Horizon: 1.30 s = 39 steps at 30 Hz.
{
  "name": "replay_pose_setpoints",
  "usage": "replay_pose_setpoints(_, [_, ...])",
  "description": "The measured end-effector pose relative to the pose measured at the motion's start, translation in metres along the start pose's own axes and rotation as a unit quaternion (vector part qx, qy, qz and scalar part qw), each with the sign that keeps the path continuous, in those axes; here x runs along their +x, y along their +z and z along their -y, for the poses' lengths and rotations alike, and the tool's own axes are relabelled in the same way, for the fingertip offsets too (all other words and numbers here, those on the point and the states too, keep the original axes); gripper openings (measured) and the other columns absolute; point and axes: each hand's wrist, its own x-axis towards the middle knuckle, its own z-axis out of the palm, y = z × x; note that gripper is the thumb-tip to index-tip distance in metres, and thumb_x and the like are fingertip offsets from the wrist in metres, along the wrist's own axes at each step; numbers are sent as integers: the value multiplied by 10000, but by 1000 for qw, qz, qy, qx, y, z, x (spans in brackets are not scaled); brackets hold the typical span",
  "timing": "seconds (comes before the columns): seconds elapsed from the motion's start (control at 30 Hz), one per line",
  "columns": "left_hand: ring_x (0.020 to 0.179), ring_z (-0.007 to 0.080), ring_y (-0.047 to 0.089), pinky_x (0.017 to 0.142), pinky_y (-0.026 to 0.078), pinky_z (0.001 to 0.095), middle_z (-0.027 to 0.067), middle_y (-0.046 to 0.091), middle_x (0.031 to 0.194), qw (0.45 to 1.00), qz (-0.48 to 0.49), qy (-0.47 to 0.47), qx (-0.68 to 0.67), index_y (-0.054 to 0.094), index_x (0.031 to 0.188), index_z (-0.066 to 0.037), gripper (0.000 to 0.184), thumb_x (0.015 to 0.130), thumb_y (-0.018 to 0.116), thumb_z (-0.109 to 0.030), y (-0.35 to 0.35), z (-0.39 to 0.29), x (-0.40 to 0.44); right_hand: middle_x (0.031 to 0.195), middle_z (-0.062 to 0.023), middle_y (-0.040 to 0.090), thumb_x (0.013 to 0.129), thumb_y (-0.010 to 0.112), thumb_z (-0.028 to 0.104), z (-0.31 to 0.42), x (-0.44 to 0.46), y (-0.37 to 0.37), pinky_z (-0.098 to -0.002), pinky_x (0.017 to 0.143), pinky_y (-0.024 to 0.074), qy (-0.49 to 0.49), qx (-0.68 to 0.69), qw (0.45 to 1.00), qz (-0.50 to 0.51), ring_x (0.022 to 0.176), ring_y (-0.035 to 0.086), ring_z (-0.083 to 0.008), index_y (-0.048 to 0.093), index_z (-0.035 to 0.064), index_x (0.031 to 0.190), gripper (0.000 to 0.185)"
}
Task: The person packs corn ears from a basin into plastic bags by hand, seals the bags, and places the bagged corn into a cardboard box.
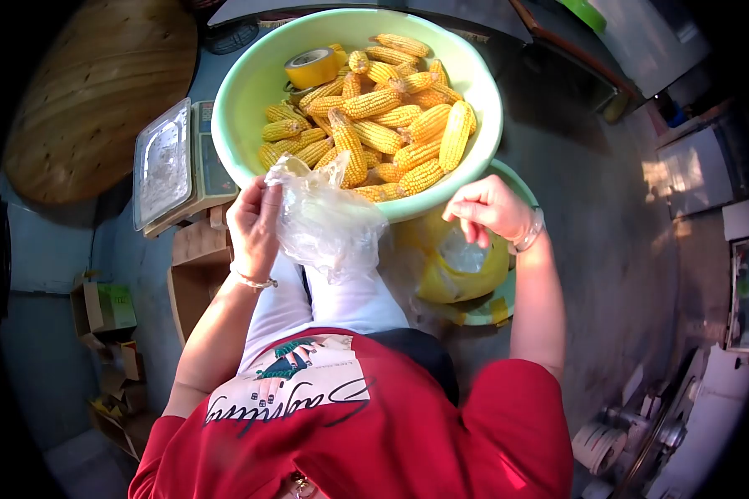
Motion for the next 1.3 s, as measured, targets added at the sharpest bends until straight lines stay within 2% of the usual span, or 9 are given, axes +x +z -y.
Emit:
replay_pose_setpoints(0.13, [583, 268, 600, 510, 482, 342, 84, 601, 714, 886, 47, 350, 300, 629, 887, -81, 143, 747, 640, -53, 14, -8, -4, 1019, -156, 642, 853, 616, 447, 34, 23, 58, -241, 606, 541, -76, 129, 989, -2, 861, 649, -171, 480, -69, 1245, 662])
replay_pose_setpoints(0.3, [685, 246, 611, 598, 506, 348, 62, 586, 824, 808, 180, 486, 281, 648, 969, -77, 300, 679, 725, -85, 35, -14, -18, 939, -107, 641, 865, 610, 154, 37, 64, 117, -255, 669, 521, -77, 315, 942, -85, 824, 636, -160, 576, -68, 1048, 290])
replay_pose_setpoints(0.47, [710, 242, 599, 612, 490, 317, 87, 587, 857, 905, 122, 360, 189, 647, 963, -76, 333, 679, 785, -181, 19, -25, -21, 863, -106, 642, 851, 539, -21, 49, 75, 102, -295, 690, 527, -179, 402, 873, -209, 748, 635, -187, 599, -41, 910, 86])
replay_pose_setpoints(0.7, [656, 11, 500, 595, 399, 151, -52, 542, 711, 995, -67, 20, -70, 635, 837, -28, 167, 720, 696, 73, -12, 8, -1, 820, -36, 594, 855, 498, 4, 36, 89, 64, -216, 545, 490, -187, 393, 821, -369, 664, 572, -98, 595, -16, 1011, 185])
replay_pose_setpoints(0.87, [702, 68, 509, 666, 440, 191, -6, 543, 820, 990, -8, 91, 104, 585, 1113, -17, 449, 686, 669, 96, -35, 5, 5, 818, -45, 595, 813, 522, -17, 11, 100, 48, -193, 539, 462, -232, 332, 833, -376, 682, 555, -80, 577, -18, 1074, 267])
replay_pose_setpoints(0.93, [695, 139, 544, 682, 472, 250, 52, 561, 822, 956, 40, 180, 228, 568, 1179, -35, 555, 648, 657, 101, -39, 1, 8, 870, -61, 618, 807, 543, -7, 6, 101, 48, -208, 644, 479, -210, 282, 877, -326, 757, 593, -115, 563, -27, 1116, 311])
replay_pose_setpoints(1.03, [717, 235, 592, 636, 487, 312, 82, 590, 811, 907, 91, 265, 315, 672, 874, -50, 261, 665, 633, 103, -43, 9, 15, 1038, -128, 609, 729, 510, -78, 13, 100, 49, -255, 763, 498, -226, 190, 895, -333, 930, 600, -171, 538, -35, 1143, 417])
replay_pose_setpoints(1.13, [736, 281, 597, 630, 491, 350, 76, 590, 799, 891, 102, 311, 315, 648, 731, -72, 219, 632, 604, 119, -37, 12, 13, 1171, -146, 560, 650, 523, -94, 32, 88, 47, -363, 928, 443, -386, -150, 804, -425, 1116, 528, -255, 537, -13, 1160, 516])
replay_pose_setpoints(1.3, [834, 276, 611, 684, 517, 357, 59, 623, 897, 846, 178, 375, 336, 611, 699, -91, 233, 567, 602, 101, -19, 14, 14, 1217, -105, 546, 695, 584, 42, 80, 85, 96, -507, 1035, 295, -418, -560, 672, -243, 1201, 452, -310, 550, 116, 1192, 503])
